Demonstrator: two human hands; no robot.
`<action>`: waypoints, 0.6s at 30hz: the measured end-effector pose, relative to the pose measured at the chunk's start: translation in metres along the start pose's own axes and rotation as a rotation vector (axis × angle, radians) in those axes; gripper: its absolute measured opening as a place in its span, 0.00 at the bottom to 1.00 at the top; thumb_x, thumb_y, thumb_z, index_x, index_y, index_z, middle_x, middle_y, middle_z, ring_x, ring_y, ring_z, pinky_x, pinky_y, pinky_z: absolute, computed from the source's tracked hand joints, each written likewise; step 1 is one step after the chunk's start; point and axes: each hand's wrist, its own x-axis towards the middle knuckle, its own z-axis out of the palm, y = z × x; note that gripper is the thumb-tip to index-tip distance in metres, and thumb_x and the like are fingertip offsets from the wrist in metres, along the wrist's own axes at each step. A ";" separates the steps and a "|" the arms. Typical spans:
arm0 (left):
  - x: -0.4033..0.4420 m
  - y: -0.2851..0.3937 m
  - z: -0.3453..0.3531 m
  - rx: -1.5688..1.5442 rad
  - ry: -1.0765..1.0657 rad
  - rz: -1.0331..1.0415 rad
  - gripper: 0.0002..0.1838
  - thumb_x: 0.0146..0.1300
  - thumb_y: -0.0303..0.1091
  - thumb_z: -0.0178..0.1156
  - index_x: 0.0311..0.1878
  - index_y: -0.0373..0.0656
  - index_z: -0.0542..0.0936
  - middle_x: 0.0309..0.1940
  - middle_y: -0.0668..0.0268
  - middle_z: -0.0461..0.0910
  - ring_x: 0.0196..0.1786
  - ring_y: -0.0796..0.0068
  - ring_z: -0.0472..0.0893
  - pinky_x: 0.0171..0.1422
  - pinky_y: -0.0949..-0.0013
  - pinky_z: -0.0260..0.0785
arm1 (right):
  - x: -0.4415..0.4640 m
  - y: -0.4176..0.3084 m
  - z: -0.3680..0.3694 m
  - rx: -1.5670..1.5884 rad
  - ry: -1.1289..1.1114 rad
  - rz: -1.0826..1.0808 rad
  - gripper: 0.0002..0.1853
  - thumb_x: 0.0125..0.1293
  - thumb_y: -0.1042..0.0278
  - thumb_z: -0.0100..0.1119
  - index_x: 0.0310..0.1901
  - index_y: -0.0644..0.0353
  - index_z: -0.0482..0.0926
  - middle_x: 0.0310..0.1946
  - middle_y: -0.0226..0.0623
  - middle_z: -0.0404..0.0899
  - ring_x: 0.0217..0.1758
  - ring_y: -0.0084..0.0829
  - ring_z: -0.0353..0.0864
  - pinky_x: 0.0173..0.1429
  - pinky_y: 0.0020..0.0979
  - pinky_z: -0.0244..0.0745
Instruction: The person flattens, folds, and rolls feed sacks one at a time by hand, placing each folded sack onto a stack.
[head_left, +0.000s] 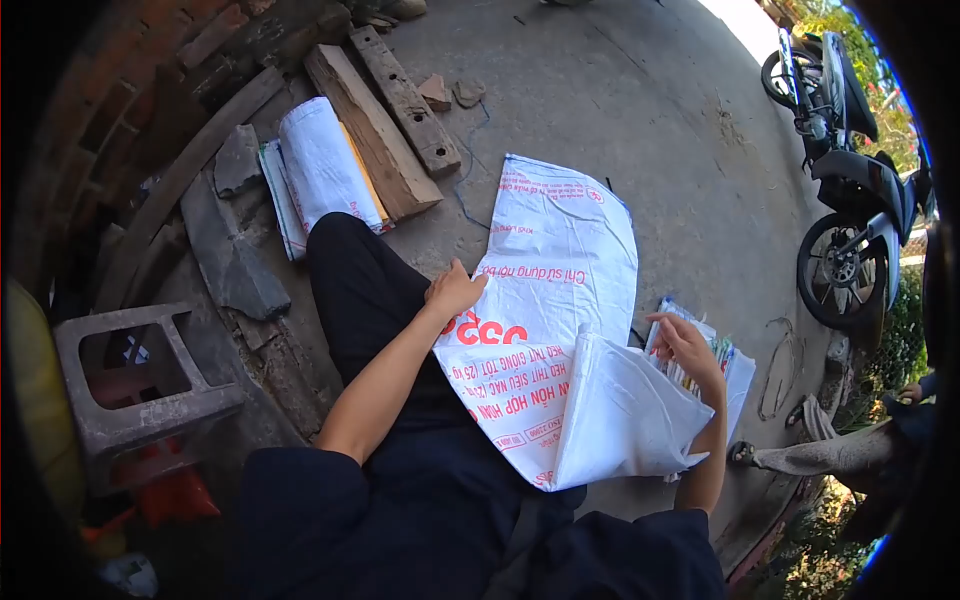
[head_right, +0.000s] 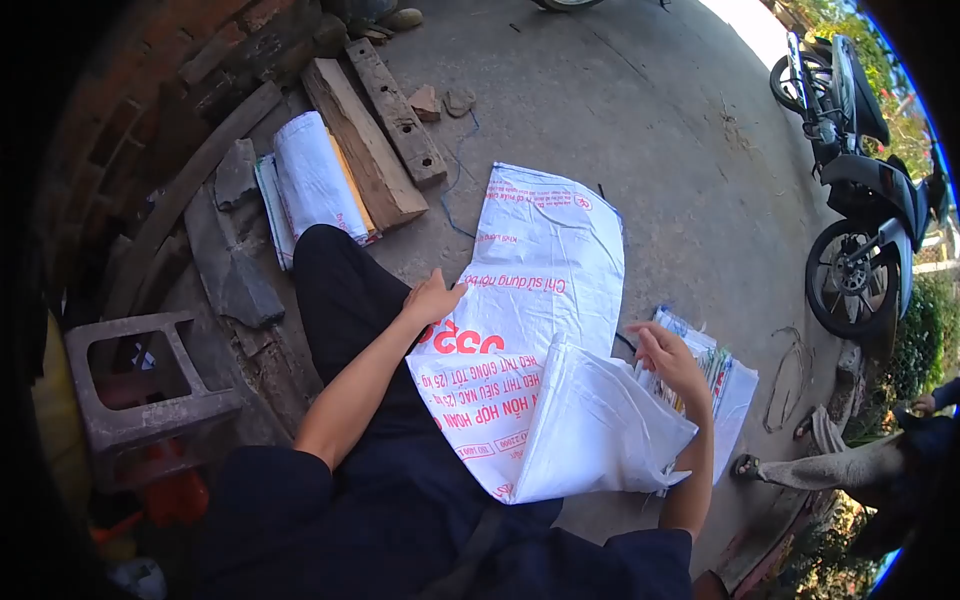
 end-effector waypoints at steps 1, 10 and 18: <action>0.007 -0.001 0.009 0.018 -0.051 -0.030 0.42 0.60 0.58 0.56 0.66 0.32 0.63 0.57 0.41 0.75 0.62 0.45 0.74 0.66 0.51 0.66 | 0.024 0.008 0.005 -0.128 0.166 -0.040 0.26 0.74 0.49 0.50 0.62 0.63 0.72 0.36 0.36 0.80 0.41 0.24 0.80 0.46 0.27 0.76; 0.016 -0.005 0.025 -0.567 -0.421 -0.120 0.22 0.63 0.40 0.61 0.52 0.30 0.79 0.47 0.51 0.83 0.42 0.65 0.86 0.44 0.65 0.79 | 0.104 -0.011 0.025 0.031 0.136 0.105 0.28 0.64 0.56 0.64 0.58 0.68 0.71 0.48 0.43 0.80 0.46 0.31 0.81 0.50 0.28 0.75; 0.071 0.036 -0.004 -0.844 0.255 0.355 0.12 0.59 0.26 0.61 0.46 0.35 0.81 0.34 0.64 0.83 0.35 0.78 0.79 0.41 0.72 0.70 | 0.166 -0.036 -0.014 0.186 0.287 -0.346 0.27 0.63 0.75 0.60 0.65 0.65 0.68 0.51 0.39 0.80 0.49 0.28 0.79 0.56 0.28 0.72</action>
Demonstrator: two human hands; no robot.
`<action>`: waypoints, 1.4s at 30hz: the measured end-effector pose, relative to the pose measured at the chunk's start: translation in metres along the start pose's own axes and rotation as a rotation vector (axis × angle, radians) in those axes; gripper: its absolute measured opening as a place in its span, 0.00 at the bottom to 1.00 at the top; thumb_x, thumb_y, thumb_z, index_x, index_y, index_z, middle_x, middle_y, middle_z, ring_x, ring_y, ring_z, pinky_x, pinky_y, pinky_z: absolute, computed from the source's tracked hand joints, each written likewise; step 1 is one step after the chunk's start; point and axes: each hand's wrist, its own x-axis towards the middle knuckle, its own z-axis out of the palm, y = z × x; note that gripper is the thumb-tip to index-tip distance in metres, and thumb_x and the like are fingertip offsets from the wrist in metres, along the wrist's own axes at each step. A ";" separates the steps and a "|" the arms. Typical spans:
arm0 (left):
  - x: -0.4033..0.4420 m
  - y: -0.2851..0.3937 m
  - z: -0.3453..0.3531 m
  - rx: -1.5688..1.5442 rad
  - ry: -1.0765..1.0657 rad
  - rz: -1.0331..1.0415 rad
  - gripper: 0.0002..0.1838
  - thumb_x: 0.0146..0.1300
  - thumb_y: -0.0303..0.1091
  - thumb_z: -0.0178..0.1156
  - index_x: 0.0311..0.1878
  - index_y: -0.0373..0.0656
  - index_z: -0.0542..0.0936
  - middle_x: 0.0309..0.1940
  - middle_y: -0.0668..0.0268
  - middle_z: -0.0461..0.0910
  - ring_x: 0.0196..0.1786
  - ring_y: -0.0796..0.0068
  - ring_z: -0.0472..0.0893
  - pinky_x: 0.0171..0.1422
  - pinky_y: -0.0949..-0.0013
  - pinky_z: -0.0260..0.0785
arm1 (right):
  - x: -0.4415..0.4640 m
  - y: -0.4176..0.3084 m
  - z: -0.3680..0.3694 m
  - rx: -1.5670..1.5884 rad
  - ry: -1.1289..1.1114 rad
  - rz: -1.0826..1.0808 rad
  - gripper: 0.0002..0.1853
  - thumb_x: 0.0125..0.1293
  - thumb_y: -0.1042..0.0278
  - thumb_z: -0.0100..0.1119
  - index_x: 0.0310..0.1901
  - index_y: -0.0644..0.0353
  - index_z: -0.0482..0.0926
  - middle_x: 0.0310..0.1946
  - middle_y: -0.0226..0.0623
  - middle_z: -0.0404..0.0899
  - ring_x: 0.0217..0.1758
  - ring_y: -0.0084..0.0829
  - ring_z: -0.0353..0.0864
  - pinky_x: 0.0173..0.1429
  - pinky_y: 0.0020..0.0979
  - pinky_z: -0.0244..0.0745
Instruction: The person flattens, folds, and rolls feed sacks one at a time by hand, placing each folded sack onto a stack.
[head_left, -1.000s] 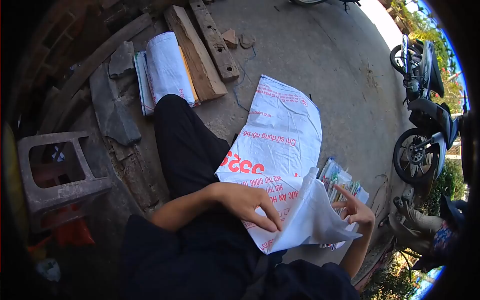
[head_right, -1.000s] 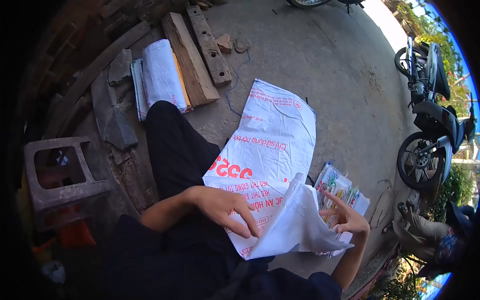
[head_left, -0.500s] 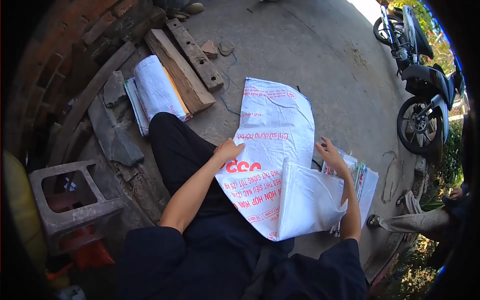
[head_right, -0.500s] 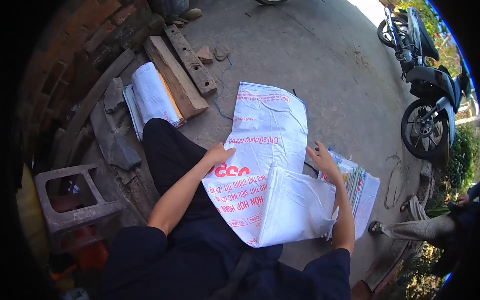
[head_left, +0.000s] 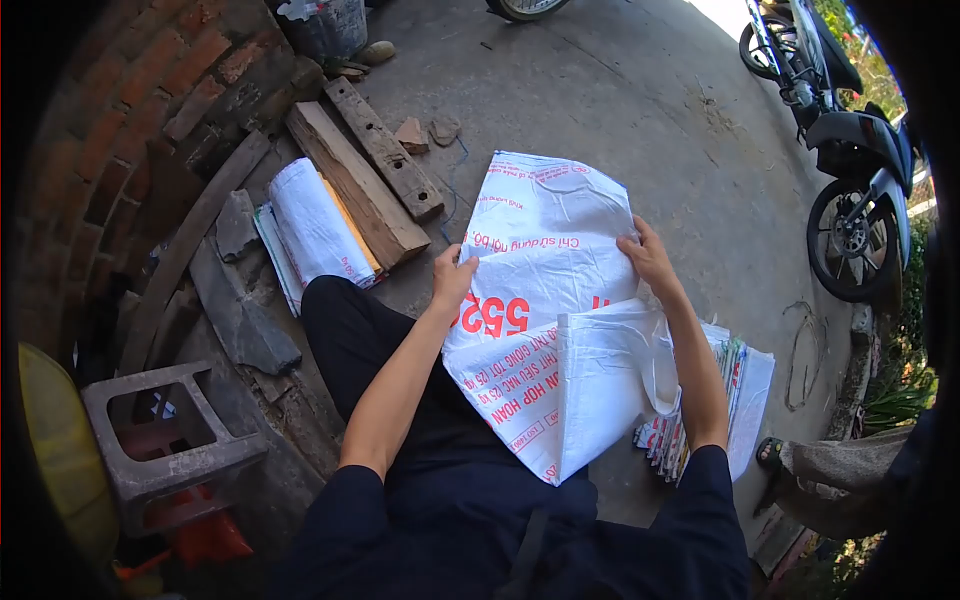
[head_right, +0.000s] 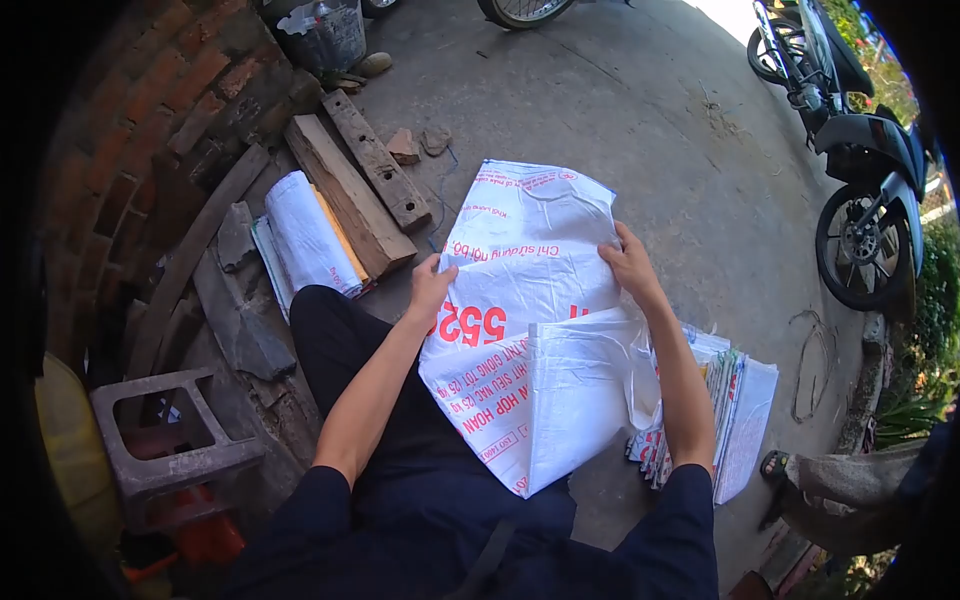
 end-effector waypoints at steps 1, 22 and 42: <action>0.023 0.004 0.005 0.004 0.012 0.038 0.12 0.59 0.26 0.62 0.47 0.35 0.81 0.33 0.64 0.83 0.36 0.79 0.79 0.42 0.72 0.70 | 0.011 -0.001 -0.002 0.028 0.076 -0.032 0.27 0.63 0.75 0.60 0.65 0.64 0.68 0.50 0.39 0.80 0.49 0.27 0.79 0.55 0.28 0.72; -0.069 0.098 0.056 0.213 -0.760 0.350 0.39 0.65 0.59 0.59 0.66 0.35 0.65 0.50 0.46 0.78 0.53 0.54 0.79 0.60 0.59 0.68 | -0.129 -0.036 -0.003 -0.798 0.147 -0.022 0.47 0.56 0.52 0.71 0.73 0.59 0.57 0.72 0.58 0.52 0.73 0.53 0.57 0.74 0.47 0.55; -0.195 0.121 0.003 0.453 -1.472 0.176 0.43 0.68 0.63 0.50 0.73 0.39 0.57 0.58 0.47 0.72 0.58 0.52 0.74 0.63 0.57 0.66 | -0.237 -0.062 0.022 -0.647 -0.067 0.568 0.36 0.61 0.52 0.65 0.65 0.68 0.66 0.55 0.61 0.76 0.59 0.52 0.76 0.63 0.41 0.69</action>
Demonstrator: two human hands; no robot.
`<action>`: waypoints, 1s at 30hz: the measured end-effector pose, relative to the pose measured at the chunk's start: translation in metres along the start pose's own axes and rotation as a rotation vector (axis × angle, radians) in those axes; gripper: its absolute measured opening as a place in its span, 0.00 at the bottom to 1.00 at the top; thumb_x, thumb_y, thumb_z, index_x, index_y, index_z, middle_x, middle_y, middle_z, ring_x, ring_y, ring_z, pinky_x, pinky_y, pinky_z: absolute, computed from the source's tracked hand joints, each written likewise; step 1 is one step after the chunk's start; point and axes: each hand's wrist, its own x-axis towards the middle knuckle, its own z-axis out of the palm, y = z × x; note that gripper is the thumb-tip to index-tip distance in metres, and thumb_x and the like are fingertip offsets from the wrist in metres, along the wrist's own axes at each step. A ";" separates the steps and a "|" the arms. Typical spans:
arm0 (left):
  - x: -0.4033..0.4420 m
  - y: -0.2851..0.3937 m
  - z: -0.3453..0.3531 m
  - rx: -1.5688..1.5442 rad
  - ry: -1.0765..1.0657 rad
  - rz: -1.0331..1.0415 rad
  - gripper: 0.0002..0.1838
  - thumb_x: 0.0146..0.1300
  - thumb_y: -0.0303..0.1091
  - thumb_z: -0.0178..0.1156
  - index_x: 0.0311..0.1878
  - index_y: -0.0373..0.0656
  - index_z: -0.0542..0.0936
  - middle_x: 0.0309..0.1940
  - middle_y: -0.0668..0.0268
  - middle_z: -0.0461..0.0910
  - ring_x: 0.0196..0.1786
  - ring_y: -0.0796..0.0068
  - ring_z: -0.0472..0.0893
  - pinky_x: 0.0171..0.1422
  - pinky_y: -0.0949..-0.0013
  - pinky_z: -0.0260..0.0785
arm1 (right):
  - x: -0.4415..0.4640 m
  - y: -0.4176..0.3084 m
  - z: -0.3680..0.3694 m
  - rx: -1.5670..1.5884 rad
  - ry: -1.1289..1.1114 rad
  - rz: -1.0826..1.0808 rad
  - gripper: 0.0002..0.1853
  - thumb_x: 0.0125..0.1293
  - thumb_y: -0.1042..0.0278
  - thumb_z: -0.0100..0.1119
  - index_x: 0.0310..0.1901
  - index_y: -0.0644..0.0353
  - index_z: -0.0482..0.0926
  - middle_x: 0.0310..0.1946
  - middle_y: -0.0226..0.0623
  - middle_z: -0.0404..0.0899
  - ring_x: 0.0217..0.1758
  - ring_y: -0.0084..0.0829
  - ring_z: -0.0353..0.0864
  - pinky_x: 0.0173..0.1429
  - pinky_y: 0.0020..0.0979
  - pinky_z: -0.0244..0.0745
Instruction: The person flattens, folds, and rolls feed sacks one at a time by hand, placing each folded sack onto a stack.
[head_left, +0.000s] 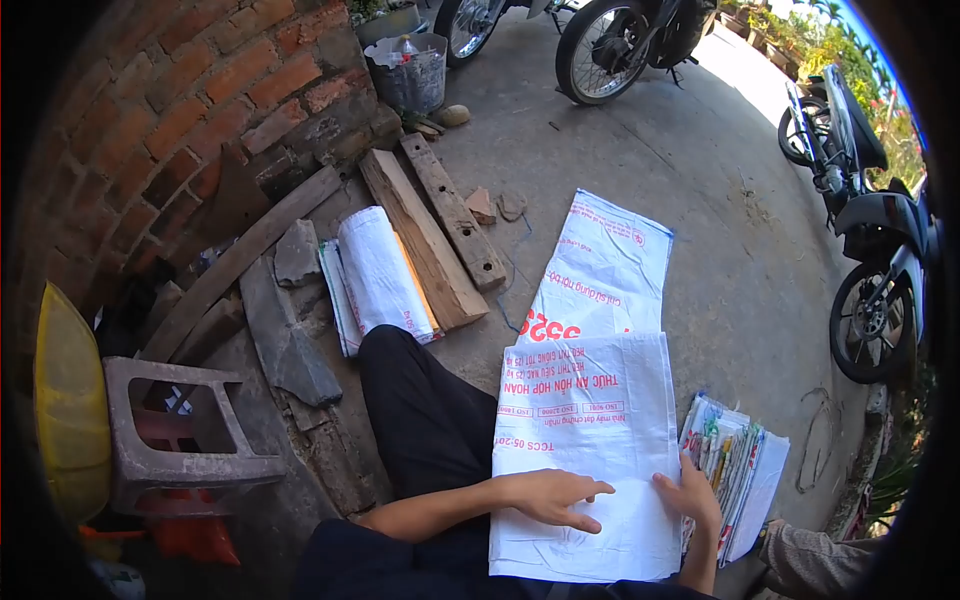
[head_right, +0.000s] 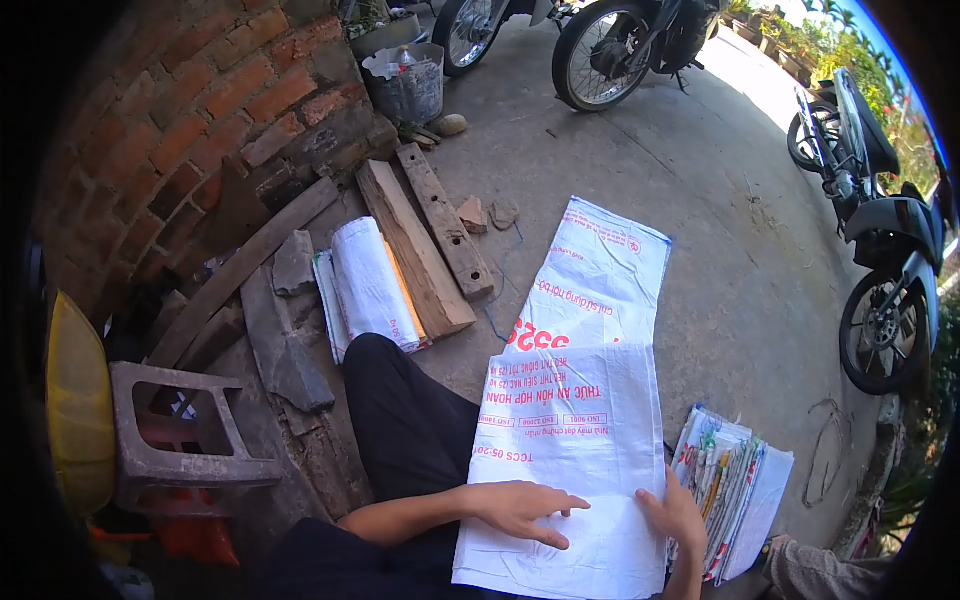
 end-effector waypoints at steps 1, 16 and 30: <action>0.004 0.001 0.008 0.040 -0.026 0.018 0.43 0.68 0.64 0.50 0.73 0.39 0.57 0.58 0.47 0.72 0.59 0.53 0.73 0.63 0.57 0.66 | 0.005 0.009 0.006 0.055 -0.037 -0.053 0.35 0.62 0.53 0.64 0.64 0.68 0.66 0.53 0.60 0.77 0.56 0.52 0.78 0.62 0.40 0.70; 0.017 0.003 0.032 0.130 0.038 -0.008 0.47 0.67 0.67 0.48 0.75 0.41 0.49 0.60 0.43 0.68 0.60 0.48 0.72 0.63 0.54 0.67 | 0.005 0.007 -0.011 0.290 -0.022 -0.207 0.15 0.67 0.62 0.60 0.36 0.71 0.82 0.19 0.33 0.78 0.23 0.19 0.72 0.29 0.28 0.64; 0.018 0.013 -0.023 -0.420 0.902 0.089 0.22 0.70 0.35 0.51 0.63 0.33 0.70 0.44 0.57 0.79 0.45 0.70 0.79 0.51 0.69 0.72 | 0.026 -0.082 0.020 1.033 -0.385 -0.396 0.11 0.71 0.68 0.57 0.49 0.64 0.80 0.38 0.28 0.82 0.39 0.15 0.78 0.45 0.21 0.73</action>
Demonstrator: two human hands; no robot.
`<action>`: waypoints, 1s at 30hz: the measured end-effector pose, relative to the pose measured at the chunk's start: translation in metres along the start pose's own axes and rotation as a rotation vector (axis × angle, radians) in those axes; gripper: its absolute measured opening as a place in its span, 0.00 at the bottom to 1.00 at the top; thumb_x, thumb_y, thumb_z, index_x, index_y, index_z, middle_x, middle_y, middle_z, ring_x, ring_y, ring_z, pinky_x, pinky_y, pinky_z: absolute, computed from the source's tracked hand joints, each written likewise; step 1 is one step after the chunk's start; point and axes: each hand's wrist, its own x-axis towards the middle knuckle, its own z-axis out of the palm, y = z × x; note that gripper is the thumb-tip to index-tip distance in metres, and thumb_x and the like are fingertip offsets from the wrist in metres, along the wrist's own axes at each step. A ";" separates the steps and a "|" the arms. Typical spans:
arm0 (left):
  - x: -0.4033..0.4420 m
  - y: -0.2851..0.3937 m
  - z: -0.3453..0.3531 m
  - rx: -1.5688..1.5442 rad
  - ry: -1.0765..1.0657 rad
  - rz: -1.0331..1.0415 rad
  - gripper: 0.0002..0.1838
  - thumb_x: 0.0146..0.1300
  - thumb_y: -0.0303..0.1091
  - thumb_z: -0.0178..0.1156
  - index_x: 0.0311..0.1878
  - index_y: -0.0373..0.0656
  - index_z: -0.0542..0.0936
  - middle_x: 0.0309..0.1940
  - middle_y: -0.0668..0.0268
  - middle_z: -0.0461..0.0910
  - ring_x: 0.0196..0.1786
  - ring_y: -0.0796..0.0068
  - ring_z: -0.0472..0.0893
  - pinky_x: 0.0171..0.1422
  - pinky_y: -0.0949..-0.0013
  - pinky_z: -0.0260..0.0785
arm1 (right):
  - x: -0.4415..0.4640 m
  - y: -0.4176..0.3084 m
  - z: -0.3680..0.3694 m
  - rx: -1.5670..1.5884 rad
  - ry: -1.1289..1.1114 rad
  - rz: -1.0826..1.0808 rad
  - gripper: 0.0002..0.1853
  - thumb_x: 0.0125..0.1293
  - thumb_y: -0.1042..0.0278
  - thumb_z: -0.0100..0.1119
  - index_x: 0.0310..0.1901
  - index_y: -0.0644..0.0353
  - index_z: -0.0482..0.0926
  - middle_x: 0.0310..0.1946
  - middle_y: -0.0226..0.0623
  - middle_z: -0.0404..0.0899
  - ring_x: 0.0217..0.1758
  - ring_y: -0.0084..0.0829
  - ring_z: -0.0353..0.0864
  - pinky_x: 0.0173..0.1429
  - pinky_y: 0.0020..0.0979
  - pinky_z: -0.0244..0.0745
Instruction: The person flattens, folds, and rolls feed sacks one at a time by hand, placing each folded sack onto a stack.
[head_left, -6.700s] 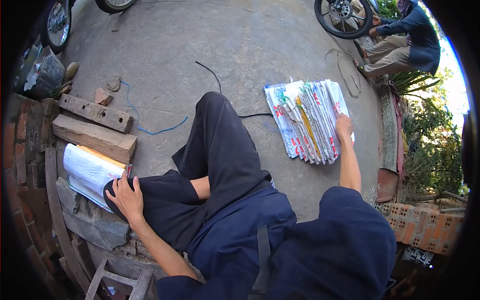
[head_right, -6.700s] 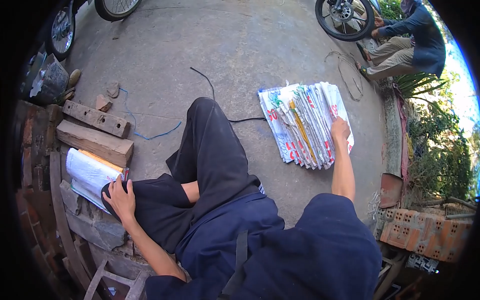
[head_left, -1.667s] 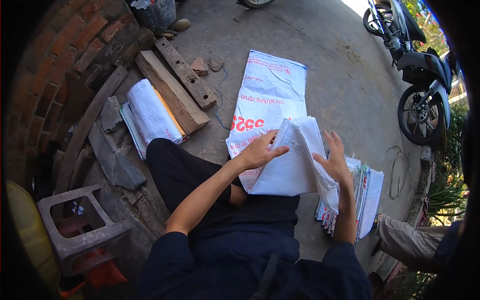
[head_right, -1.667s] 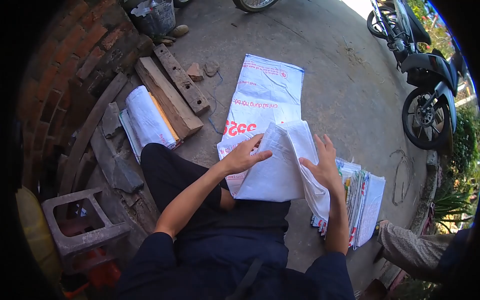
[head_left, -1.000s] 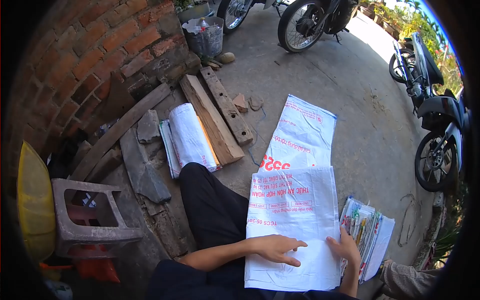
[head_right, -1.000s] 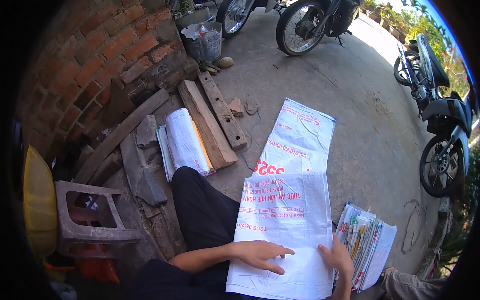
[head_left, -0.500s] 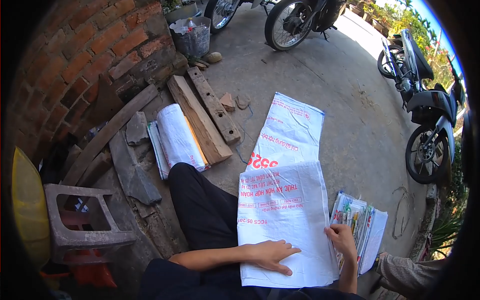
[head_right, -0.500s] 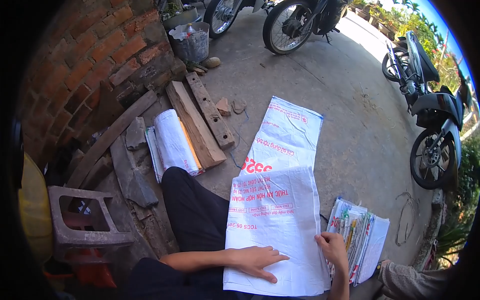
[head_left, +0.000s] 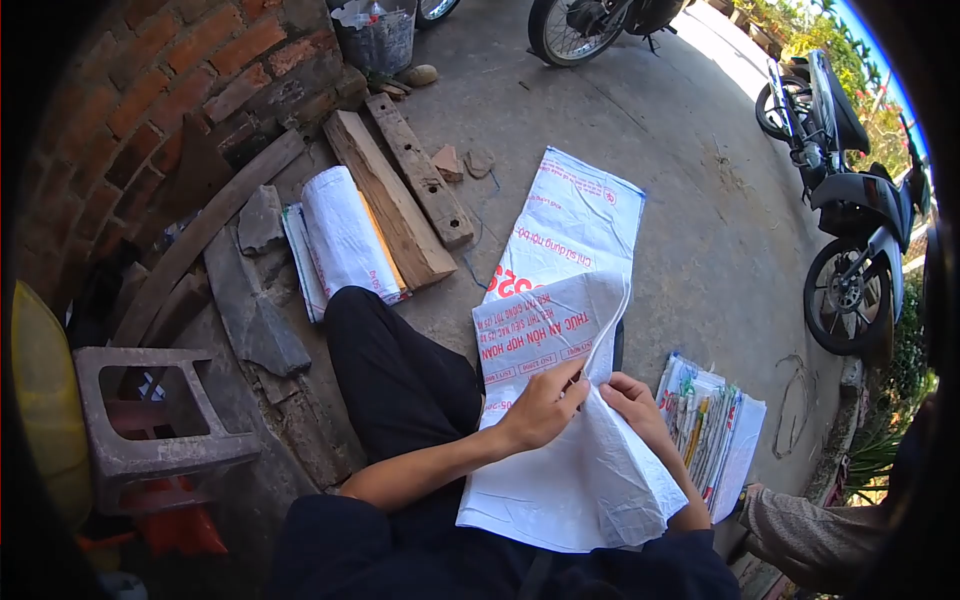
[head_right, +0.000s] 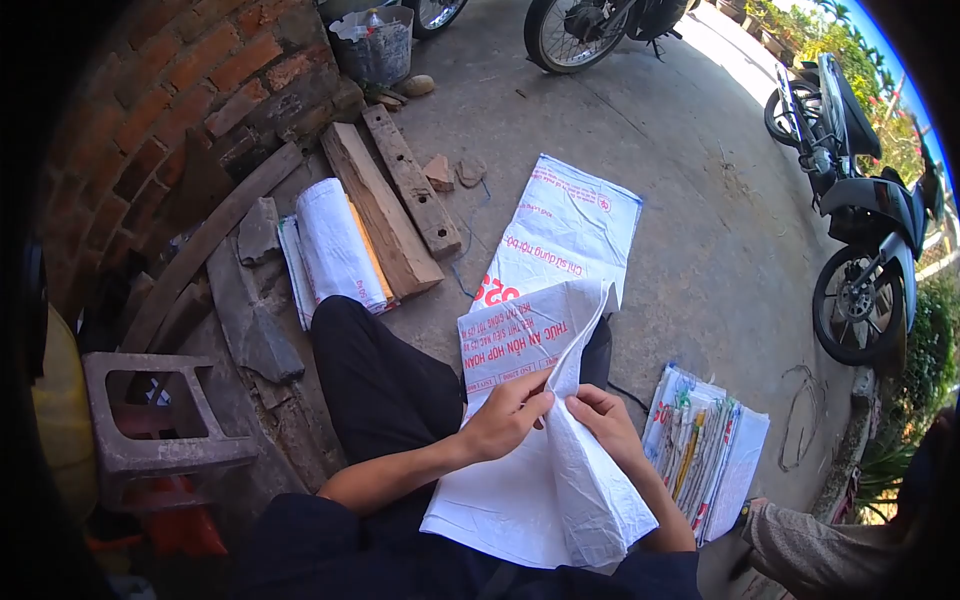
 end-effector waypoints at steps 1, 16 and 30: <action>0.003 -0.004 -0.009 -0.053 -0.021 -0.070 0.18 0.71 0.32 0.50 0.59 0.33 0.75 0.38 0.62 0.80 0.39 0.76 0.79 0.45 0.72 0.73 | 0.001 0.004 -0.003 0.012 0.041 0.014 0.11 0.71 0.67 0.57 0.49 0.64 0.80 0.38 0.28 0.82 0.39 0.15 0.78 0.45 0.21 0.73; 0.050 -0.015 -0.041 0.134 0.147 0.035 0.12 0.72 0.31 0.50 0.45 0.33 0.79 0.21 0.71 0.75 0.23 0.87 0.73 0.27 0.77 0.67 | -0.005 0.025 -0.033 0.233 0.195 0.013 0.11 0.71 0.67 0.55 0.50 0.62 0.78 0.40 0.30 0.82 0.39 0.16 0.81 0.45 0.19 0.75; 0.053 0.001 -0.041 0.130 -0.148 -0.070 0.14 0.70 0.32 0.48 0.44 0.31 0.77 0.30 0.55 0.80 0.33 0.70 0.80 0.40 0.63 0.71 | 0.004 0.034 -0.006 0.292 0.040 0.048 0.14 0.71 0.66 0.58 0.53 0.62 0.79 0.42 0.28 0.83 0.41 0.15 0.80 0.46 0.20 0.74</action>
